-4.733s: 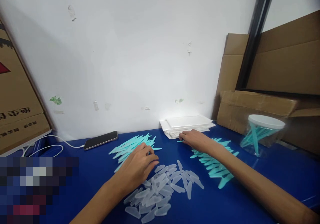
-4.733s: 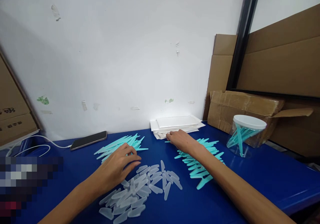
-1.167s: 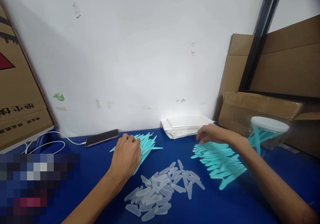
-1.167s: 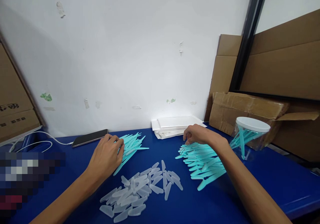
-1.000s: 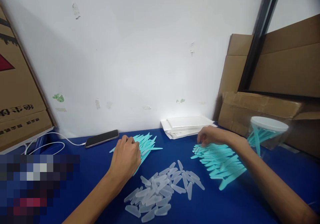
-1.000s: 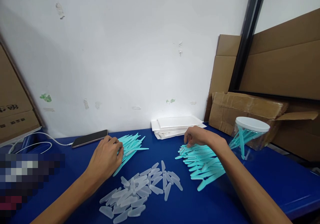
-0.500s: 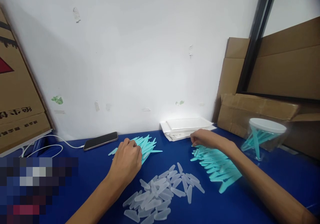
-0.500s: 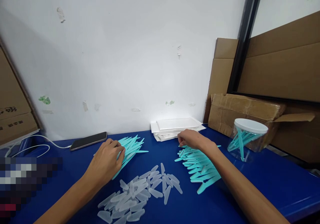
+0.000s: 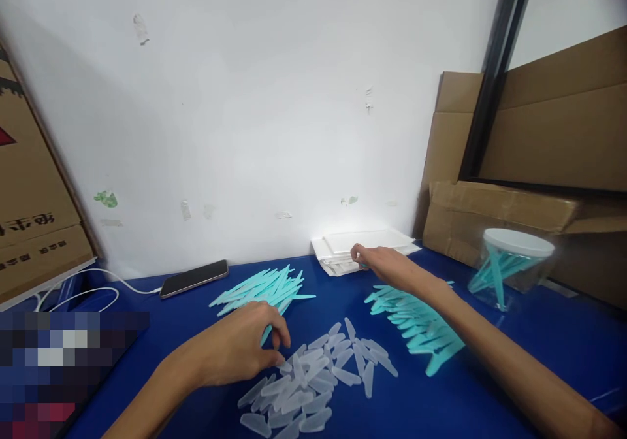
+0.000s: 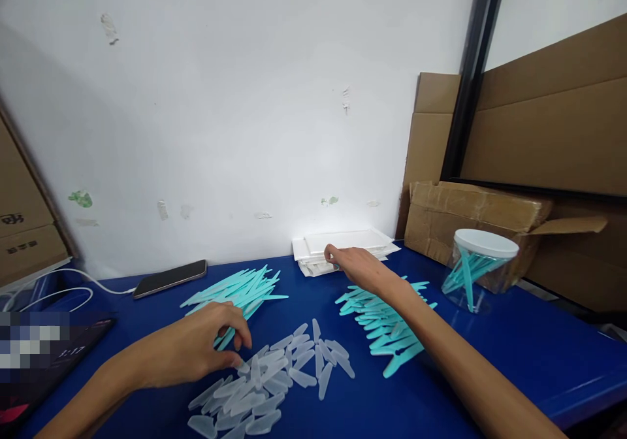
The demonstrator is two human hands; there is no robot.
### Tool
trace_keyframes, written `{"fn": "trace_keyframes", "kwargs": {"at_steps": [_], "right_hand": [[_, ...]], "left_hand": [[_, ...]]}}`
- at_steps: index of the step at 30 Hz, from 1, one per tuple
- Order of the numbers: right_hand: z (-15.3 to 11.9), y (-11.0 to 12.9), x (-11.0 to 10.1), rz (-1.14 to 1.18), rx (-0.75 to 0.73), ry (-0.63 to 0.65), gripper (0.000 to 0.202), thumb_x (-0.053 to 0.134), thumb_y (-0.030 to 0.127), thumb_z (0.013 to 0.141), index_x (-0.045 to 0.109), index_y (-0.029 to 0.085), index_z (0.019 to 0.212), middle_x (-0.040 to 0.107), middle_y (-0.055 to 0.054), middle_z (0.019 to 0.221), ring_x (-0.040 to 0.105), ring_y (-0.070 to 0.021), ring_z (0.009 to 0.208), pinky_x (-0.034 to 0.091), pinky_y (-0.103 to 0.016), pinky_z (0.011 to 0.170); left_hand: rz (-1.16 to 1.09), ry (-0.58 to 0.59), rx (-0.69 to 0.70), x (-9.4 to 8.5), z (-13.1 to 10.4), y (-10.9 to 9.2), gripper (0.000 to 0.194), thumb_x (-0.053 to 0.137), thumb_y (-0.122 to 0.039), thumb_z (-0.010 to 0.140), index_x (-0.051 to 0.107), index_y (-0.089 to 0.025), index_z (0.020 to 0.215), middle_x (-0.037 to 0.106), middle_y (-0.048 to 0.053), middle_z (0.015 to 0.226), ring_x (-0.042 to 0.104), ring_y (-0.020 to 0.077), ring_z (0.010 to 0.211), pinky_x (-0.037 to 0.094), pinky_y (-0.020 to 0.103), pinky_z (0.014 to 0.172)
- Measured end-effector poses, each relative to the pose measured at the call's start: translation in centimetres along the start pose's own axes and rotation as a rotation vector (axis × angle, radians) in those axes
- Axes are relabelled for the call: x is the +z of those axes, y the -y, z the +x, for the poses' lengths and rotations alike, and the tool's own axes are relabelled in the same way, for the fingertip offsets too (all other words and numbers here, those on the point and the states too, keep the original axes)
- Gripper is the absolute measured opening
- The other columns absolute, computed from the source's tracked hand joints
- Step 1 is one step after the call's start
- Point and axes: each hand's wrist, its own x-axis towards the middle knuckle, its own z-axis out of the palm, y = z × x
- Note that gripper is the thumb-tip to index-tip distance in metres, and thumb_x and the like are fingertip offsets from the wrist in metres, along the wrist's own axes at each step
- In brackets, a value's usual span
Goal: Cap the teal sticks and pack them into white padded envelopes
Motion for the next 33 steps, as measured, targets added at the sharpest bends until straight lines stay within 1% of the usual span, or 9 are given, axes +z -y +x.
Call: {"fn": "trace_keyframes", "kwargs": {"at_steps": [6,8,11,15,17,19,21,25,33], "right_hand": [[0.4,2.4,-0.1,0.136,-0.093,-0.132,0.024,0.035,0.025,0.103,0.053,0.024,0.119,0.069,-0.008,0.103,0.064,-0.0186,0.08,0.043,-0.027,0.067],[0.5,3.5,-0.2,0.173,-0.154,-0.14,0.025,0.035,0.027,0.105,0.055,0.023,0.119,0.068,-0.009,0.111,0.065,-0.0203,0.089,0.046,-0.029,0.072],[0.3,5.2,-0.3,0.237,-0.207,-0.148,0.027,0.034,0.026,0.105,0.055,0.024,0.123,0.065,-0.01,0.115,0.065,-0.0201,0.095,0.049,-0.03,0.078],[0.0,6.9,0.1,0.238,-0.281,-0.136,0.037,0.038,0.013,0.101,0.052,0.024,0.134,0.063,-0.011,0.113,0.063,-0.0174,0.089,0.049,-0.027,0.073],[0.0,7.4,0.6,0.209,-0.333,-0.133,0.041,0.04,0.011,0.1,0.051,0.025,0.137,0.064,-0.009,0.106,0.063,-0.0167,0.084,0.048,-0.026,0.07],[0.1,7.7,1.0,0.199,-0.348,-0.156,0.038,0.042,0.015,0.102,0.053,0.025,0.137,0.067,-0.007,0.098,0.064,-0.0173,0.082,0.048,-0.027,0.068],[0.1,8.0,1.2,0.229,-0.334,-0.187,0.033,0.045,0.022,0.103,0.055,0.024,0.135,0.07,-0.006,0.096,0.066,-0.0183,0.083,0.048,-0.027,0.067],[0.0,8.4,1.2,0.314,-0.315,-0.219,0.029,0.044,0.033,0.105,0.057,0.023,0.129,0.072,-0.007,0.102,0.069,-0.0189,0.088,0.051,-0.028,0.071],[-0.2,9.3,1.7,0.388,-0.321,-0.231,0.027,0.045,0.034,0.105,0.057,0.021,0.125,0.072,-0.008,0.106,0.07,-0.0186,0.091,0.052,-0.028,0.074]], "left_hand": [[-0.065,0.067,-0.009,0.4,-0.1,0.4,0.006,0.071,-0.034,0.079,0.076,-0.029,0.081,0.071,0.001,0.089,0.064,0.021,0.081,0.042,0.025,0.059],[-0.062,0.039,-0.019,0.4,0.0,0.3,0.006,0.068,-0.033,0.081,0.073,-0.029,0.081,0.07,0.0,0.086,0.063,0.0203,0.082,0.043,0.025,0.061],[-0.059,-0.093,-0.034,0.7,0.8,0.1,0.012,0.059,-0.033,0.089,0.069,-0.028,0.088,0.069,0.0,0.085,0.061,0.0192,0.081,0.044,0.026,0.067],[-0.187,-0.36,-0.023,1.8,2.2,0.0,0.021,0.05,-0.034,0.094,0.065,-0.026,0.106,0.069,0.002,0.089,0.06,0.0182,0.077,0.045,0.028,0.067],[-0.327,-0.461,-0.031,2.6,2.8,0.1,0.017,0.054,-0.036,0.091,0.063,-0.023,0.098,0.069,0.002,0.089,0.063,0.0186,0.081,0.048,0.029,0.07],[-0.476,-0.511,-0.047,3.2,3.2,0.1,0.015,0.06,-0.037,0.088,0.06,-0.022,0.09,0.07,0.003,0.088,0.066,0.0191,0.084,0.05,0.03,0.075],[-0.605,-0.524,-0.065,3.7,3.3,0.1,0.019,0.064,-0.039,0.086,0.058,-0.021,0.085,0.072,0.004,0.088,0.068,0.0198,0.084,0.051,0.03,0.075],[-0.78,-0.513,-0.09,4.0,3.5,0.1,0.027,0.068,-0.044,0.082,0.055,-0.021,0.081,0.075,0.007,0.09,0.07,0.0211,0.082,0.05,0.029,0.066],[-0.941,-0.448,-0.09,4.4,3.6,-0.2,0.033,0.074,-0.046,0.078,0.054,-0.02,0.081,0.076,0.008,0.091,0.07,0.0209,0.083,0.047,0.026,0.062]]}}
